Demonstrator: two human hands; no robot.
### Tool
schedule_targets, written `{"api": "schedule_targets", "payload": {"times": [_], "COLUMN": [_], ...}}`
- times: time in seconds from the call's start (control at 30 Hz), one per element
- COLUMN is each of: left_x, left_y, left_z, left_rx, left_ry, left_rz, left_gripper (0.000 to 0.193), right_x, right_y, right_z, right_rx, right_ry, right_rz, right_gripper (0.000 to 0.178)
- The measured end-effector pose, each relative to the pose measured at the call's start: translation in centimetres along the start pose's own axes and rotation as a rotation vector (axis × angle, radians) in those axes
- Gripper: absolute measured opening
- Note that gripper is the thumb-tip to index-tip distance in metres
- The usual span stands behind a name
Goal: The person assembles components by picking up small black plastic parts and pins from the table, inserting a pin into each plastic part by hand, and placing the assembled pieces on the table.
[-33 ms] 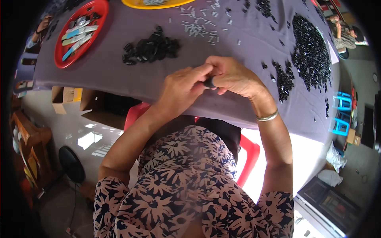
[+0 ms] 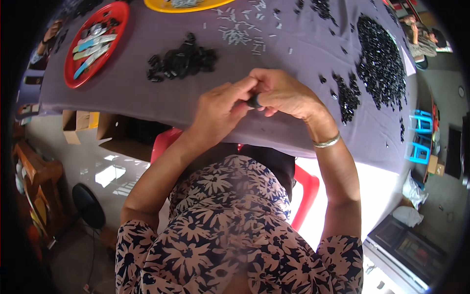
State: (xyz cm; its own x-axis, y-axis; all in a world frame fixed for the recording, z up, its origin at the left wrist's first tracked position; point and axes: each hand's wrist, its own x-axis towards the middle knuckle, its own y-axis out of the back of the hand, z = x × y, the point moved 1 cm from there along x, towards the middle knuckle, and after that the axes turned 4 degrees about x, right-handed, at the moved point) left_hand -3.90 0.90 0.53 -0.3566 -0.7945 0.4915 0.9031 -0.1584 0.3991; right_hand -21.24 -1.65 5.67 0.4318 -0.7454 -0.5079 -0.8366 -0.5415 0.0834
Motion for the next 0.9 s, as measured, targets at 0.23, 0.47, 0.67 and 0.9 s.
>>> {"api": "schedule_targets", "payload": {"times": [0.23,0.47,0.67,0.9], "left_x": [0.6,0.2,1.3,1.7], "left_y": [0.0,0.0,1.6,4.5], "left_z": [-0.7,-0.1,-0.2,-2.2], "left_rx": [0.067,0.045,0.193,0.419], "left_ry": [0.031,0.089,0.02,0.126], "left_rz": [-0.136,-0.072,0.055,0.247], "left_gripper": [0.061,0.043,0.023,0.02], "right_x": [-0.4,-0.5,-3.9,-8.2], "right_y": [0.4,0.3,-1.3,0.7], "right_z": [0.1,1.1,3.6,4.1], "right_rx": [0.051,0.063,-0.033,-0.409], "right_ry": [-0.017,0.044,0.396,0.423], "right_rz": [-0.015,0.007,0.477,0.738], "right_gripper": [0.037,0.027,0.032,0.024]}}
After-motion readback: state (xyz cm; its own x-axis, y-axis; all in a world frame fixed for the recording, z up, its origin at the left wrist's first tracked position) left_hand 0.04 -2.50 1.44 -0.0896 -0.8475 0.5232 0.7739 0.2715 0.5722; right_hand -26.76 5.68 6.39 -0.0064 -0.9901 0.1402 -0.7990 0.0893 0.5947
